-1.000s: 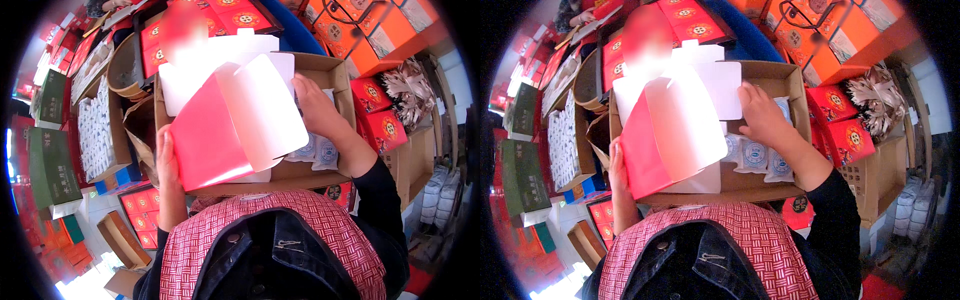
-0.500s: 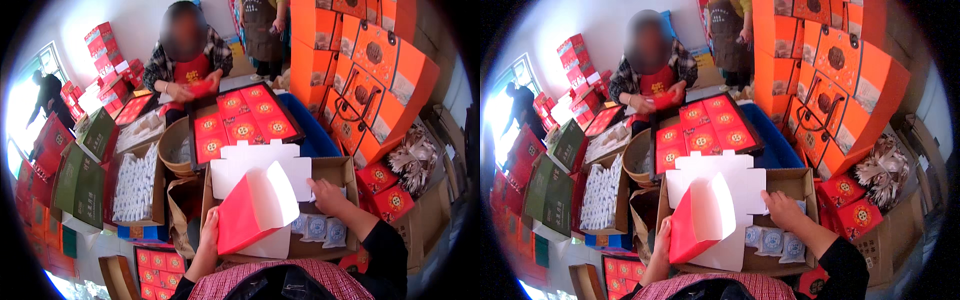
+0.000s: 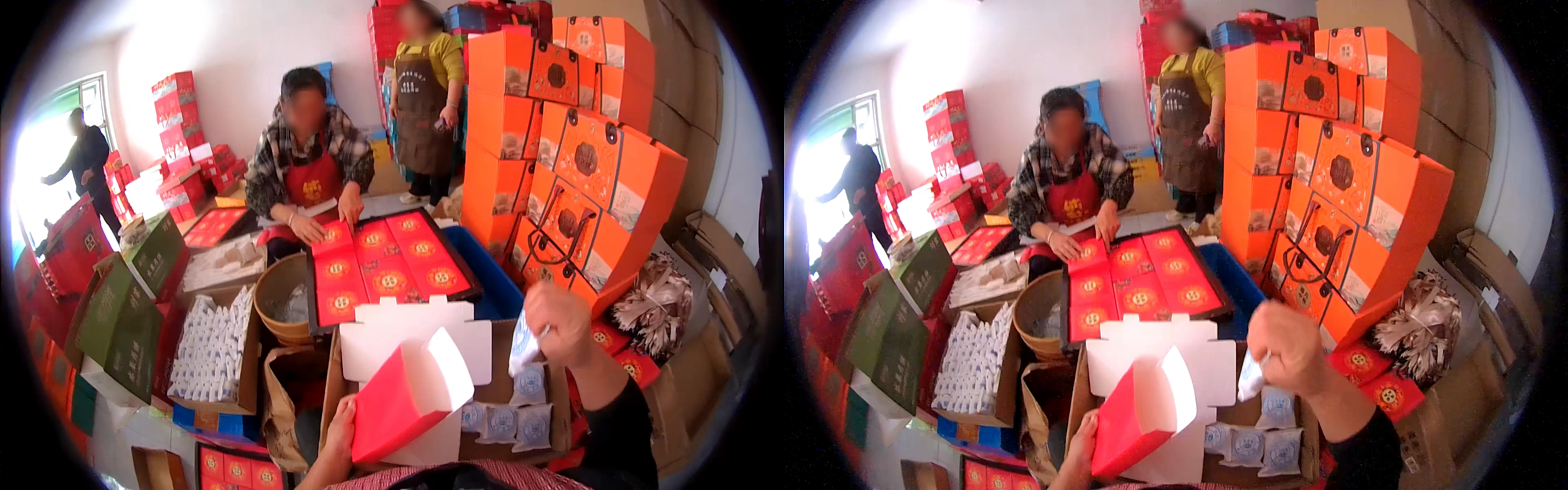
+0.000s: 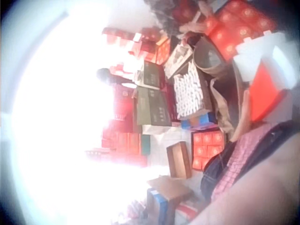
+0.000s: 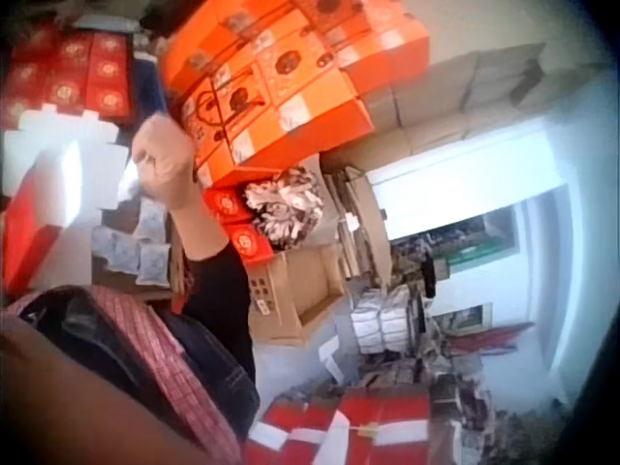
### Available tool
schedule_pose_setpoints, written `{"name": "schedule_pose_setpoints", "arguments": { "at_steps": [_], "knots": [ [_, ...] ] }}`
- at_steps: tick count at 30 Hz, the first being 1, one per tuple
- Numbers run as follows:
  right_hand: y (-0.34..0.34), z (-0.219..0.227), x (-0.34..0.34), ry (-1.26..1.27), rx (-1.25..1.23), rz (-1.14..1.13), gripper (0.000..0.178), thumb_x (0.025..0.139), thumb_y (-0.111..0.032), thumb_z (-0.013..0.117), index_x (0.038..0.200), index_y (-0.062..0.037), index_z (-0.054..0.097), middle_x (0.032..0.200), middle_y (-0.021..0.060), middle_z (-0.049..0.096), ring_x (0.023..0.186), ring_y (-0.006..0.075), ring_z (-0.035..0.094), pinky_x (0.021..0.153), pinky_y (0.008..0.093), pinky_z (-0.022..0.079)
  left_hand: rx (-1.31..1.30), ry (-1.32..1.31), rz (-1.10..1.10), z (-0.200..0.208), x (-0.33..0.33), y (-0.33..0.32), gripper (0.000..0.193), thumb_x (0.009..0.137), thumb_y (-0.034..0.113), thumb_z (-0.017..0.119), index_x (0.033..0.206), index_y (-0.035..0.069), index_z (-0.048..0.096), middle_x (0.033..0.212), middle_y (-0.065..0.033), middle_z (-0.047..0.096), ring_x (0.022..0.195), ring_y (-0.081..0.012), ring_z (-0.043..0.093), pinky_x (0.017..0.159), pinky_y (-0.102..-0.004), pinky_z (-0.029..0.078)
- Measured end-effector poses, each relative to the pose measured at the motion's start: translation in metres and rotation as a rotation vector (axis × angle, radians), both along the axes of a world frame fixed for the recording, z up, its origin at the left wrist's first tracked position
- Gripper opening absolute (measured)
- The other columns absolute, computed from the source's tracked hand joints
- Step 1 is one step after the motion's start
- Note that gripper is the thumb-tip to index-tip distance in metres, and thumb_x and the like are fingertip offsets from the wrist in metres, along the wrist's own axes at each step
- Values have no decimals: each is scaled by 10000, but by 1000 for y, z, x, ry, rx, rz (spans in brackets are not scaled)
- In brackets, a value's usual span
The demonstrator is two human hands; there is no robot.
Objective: The person folds red paper boxes by hand, inserting white foam inserts and sealing the flaps. They place completed boxes into a larger cardboard box and continue the process with additional units.
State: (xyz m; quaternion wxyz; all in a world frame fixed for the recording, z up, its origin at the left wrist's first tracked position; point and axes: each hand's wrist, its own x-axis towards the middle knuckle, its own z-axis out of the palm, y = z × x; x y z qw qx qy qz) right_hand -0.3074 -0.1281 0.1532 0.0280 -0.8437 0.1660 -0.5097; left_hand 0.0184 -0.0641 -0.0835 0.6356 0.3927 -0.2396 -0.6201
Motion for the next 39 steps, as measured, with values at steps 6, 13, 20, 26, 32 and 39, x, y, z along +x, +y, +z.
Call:
{"name": "schedule_pose_setpoints", "arguments": {
  "at_steps": [6,13,20,26,32,39],
  "knots": [
    [-33,14,51,-349,263,512,225,723,118,475,648,-85,413,627,16,459,627,168,472,817,375,449,-6,74,-42,-8,-19,3,225,1006,238,403,1150,87,487,1139,-56,559,1054,-171,558,932,-356,475],
    [-29,-10,93,-147,366,514,221,679,149,457,623,-60,417,660,38,513,682,160,519,790,353,457,25,223,-7,19,-29,10,222,1006,256,411,1143,90,469,1127,-44,551,1053,-166,573,898,-346,514],
    [-41,-17,90,-42,295,317,227,615,201,426,662,-17,465,819,94,611,813,172,577,745,280,449,4,243,3,18,-34,8,212,1009,266,406,1131,103,460,1119,-37,545,1045,-166,576,879,-350,529],
    [-25,-44,76,-626,644,151,130,920,-12,480,1034,-4,542,1189,158,554,1059,224,567,937,342,446,-13,94,209,18,-31,8,209,1016,261,390,1123,95,457,1103,-51,541,1004,-153,567,863,-336,520],
    [44,-155,94,-614,958,143,654,904,-164,591,1393,28,202,1320,165,395,1112,200,513,942,362,439,-60,100,356,16,-56,5,152,1000,199,444,1096,81,453,1090,-65,543,960,-149,559,856,-306,486],
    [42,-164,77,-397,796,-83,628,945,-135,534,1444,11,180,1376,174,374,1117,198,513,916,309,448,-193,-238,-103,3,-41,53,292,895,-6,582,1141,57,438,1179,-89,532,1029,-156,554,890,-309,463]
  ]
}}
